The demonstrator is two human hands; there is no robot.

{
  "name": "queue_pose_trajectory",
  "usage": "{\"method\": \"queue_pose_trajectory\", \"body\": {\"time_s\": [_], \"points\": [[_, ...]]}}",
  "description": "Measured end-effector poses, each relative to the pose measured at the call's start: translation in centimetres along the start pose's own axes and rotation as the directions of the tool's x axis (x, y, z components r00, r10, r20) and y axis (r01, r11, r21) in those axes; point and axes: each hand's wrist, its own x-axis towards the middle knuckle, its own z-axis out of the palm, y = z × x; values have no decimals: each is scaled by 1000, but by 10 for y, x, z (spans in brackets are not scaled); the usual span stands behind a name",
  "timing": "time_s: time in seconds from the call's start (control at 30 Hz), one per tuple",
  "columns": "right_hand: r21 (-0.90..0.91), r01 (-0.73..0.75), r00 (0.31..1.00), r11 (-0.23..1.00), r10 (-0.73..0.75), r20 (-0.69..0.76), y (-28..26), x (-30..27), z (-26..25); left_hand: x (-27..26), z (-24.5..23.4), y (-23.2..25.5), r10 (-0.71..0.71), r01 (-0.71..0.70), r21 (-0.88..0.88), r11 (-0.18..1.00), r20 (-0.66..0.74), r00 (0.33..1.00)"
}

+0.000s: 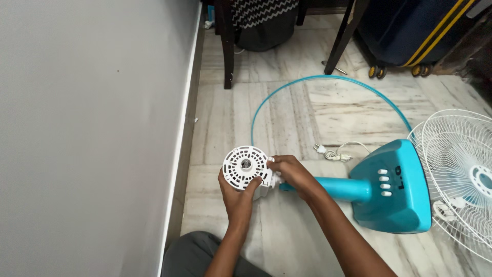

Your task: The person sits on the floor and attaches a white fan motor housing to the base of a teal fan stand. They use a yellow screwdriver to tighten screws into the housing to secure it to the stand.

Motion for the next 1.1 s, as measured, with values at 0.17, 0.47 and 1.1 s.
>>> {"method": "queue_pose_trajectory", "body": {"time_s": [0.17,0.47,1.1], "points": [[0,-37,999,999,37,-5,-9,-2,3,-1,2,5,-17,17,14,1000,-2,1000],[67,-73,997,995,73,4,-24,-10,4,-4,5,9,-53,53,7,999,-14,999],[192,-150,985,970,162,-52,-24,2,1,-1,6,5,20,-20,49,999,-1,1000]]}}
